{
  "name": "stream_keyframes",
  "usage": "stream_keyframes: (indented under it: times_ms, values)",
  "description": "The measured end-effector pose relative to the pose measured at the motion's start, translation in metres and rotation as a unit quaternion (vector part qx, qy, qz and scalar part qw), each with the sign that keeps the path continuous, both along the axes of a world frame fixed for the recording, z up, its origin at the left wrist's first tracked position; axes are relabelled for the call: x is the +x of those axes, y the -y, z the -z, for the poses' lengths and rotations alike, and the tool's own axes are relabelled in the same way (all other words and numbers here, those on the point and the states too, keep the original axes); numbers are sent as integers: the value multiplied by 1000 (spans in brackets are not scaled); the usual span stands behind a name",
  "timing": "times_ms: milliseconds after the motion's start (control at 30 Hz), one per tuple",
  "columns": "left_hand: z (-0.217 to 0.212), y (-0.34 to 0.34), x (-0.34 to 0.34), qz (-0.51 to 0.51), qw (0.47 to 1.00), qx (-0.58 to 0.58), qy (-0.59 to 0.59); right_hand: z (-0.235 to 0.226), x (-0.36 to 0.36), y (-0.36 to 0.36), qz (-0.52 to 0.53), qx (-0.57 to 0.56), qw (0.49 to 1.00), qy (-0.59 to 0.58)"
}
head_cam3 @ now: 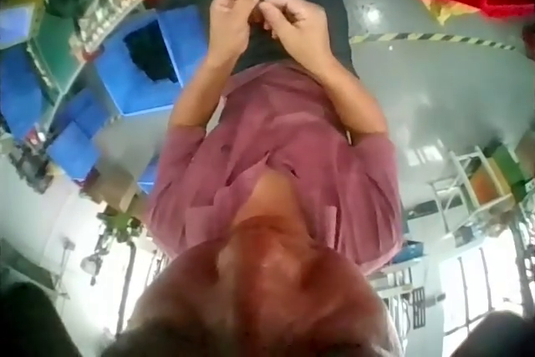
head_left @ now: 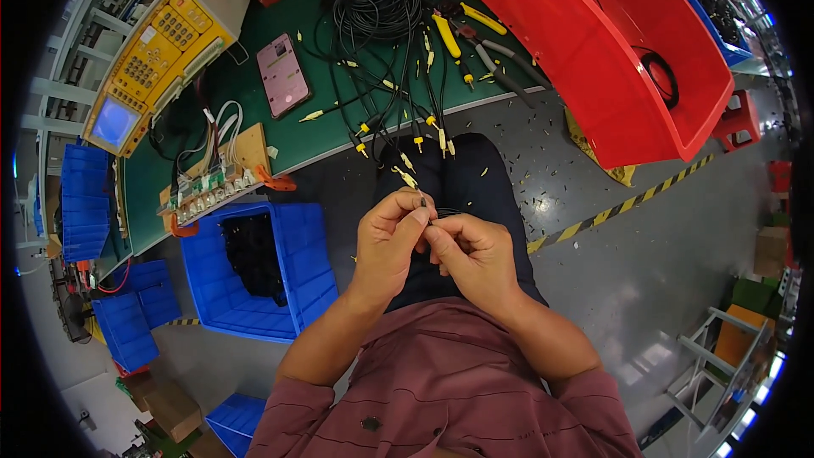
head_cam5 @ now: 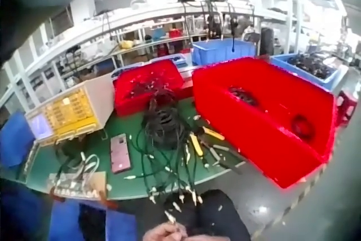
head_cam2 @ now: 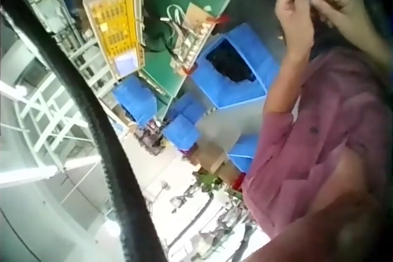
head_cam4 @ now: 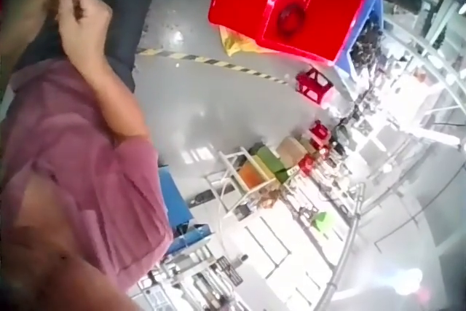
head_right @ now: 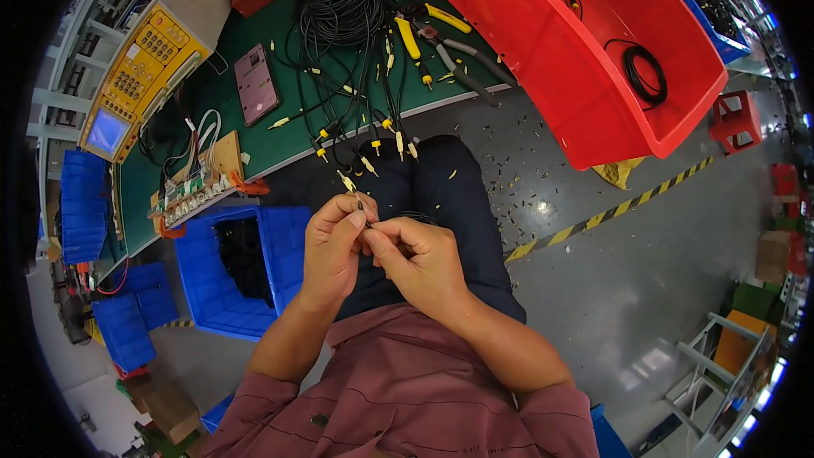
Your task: Organizing and cutting cables at a workbench, followed by inspecting boxes in a warehouse.
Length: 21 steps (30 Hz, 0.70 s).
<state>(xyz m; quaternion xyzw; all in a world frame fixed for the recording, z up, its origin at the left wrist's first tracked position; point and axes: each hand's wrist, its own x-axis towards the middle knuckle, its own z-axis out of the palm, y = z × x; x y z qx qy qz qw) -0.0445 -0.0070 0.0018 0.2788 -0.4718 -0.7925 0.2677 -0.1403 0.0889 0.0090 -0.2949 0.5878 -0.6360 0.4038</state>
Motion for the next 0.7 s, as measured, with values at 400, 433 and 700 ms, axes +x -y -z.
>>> stream_keyframes:
  times_ms: [400,433,700]
  values:
    - [11,-8,-3,-19,997,-13,-67,8,10,1,24,-35,994,-100]
    - [11,-9,-4,-18,997,-13,-68,8,9,1,26,-41,993,-104]
    - [0,3,2,-60,998,-1,-2,-11,-66,20,60,-16,942,-330]
